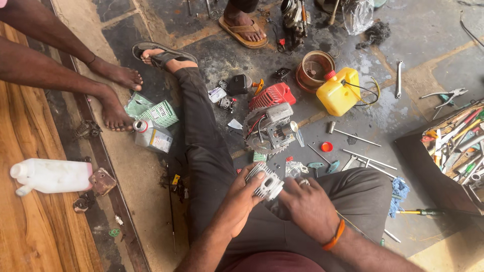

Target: The person sits on the floor and works on a small engine cylinder head. They use pliers to adjust a component, then open a bottle of lubricant and apply it to the engine part. They also handle a small plastic bag containing parts and wipe the engine with a cloth.

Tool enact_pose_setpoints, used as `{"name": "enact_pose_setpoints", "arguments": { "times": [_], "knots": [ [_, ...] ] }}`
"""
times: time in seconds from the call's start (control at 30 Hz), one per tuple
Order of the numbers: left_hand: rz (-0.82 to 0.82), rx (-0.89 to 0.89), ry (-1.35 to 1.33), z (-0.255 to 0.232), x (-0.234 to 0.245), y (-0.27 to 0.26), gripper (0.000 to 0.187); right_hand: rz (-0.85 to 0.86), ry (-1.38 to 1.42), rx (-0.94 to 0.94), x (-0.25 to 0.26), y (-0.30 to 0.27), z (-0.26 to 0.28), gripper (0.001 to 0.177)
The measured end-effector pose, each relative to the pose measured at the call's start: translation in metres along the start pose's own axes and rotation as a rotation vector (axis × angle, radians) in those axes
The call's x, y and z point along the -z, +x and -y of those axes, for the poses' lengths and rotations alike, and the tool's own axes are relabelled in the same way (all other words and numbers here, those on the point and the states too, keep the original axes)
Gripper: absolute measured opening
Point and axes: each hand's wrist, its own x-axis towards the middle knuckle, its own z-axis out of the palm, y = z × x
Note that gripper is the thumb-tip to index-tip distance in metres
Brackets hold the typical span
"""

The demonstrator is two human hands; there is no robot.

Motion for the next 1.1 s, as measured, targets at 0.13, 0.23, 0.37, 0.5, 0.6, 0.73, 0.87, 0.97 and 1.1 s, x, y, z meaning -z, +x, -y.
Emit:
{"name": "enact_pose_setpoints", "arguments": {
  "times": [0.13, 0.23, 0.37, 0.5, 0.6, 0.73, 0.87, 0.97, 1.1],
  "knots": [
    [-0.063, 0.01, 0.016, 0.002, 0.005, 0.001, 0.044, 0.27, 0.239, 0.08, -0.005, -0.011, 0.004, 0.06],
    [-0.061, -0.068, -0.021, 0.007, 0.005, 0.006, 0.045, 0.025, 0.12, 0.079, -0.008, -0.013, 0.006, 0.059],
    [-0.109, -0.09, 0.023, 0.012, 0.004, 0.012, 0.048, 0.097, 0.189, 0.083, -0.009, -0.016, 0.006, 0.057],
    [-0.187, -0.031, 0.108, 0.018, 0.0, 0.016, 0.054, 0.111, 0.044, 0.109, -0.005, -0.014, 0.0, 0.055],
    [-0.136, 0.134, 0.174, 0.017, 0.0, 0.012, 0.057, -0.065, -0.125, 0.005, 0.002, -0.004, -0.009, 0.053],
    [-0.089, 0.073, 0.135, 0.014, -0.001, 0.016, 0.062, 0.198, 0.226, -0.123, -0.004, -0.007, -0.008, 0.051],
    [0.003, 0.035, 0.109, 0.008, 0.0, 0.008, 0.066, 0.35, 1.008, -0.33, -0.01, -0.01, -0.002, 0.057],
    [0.069, 0.038, 0.001, 0.013, -0.008, 0.005, 0.065, 0.368, 1.176, -0.338, -0.01, -0.014, -0.001, 0.056],
    [0.068, 0.049, -0.106, 0.013, -0.012, 0.012, 0.059, 0.288, 0.8, -0.2, -0.01, -0.022, -0.011, 0.046]
  ]
}}
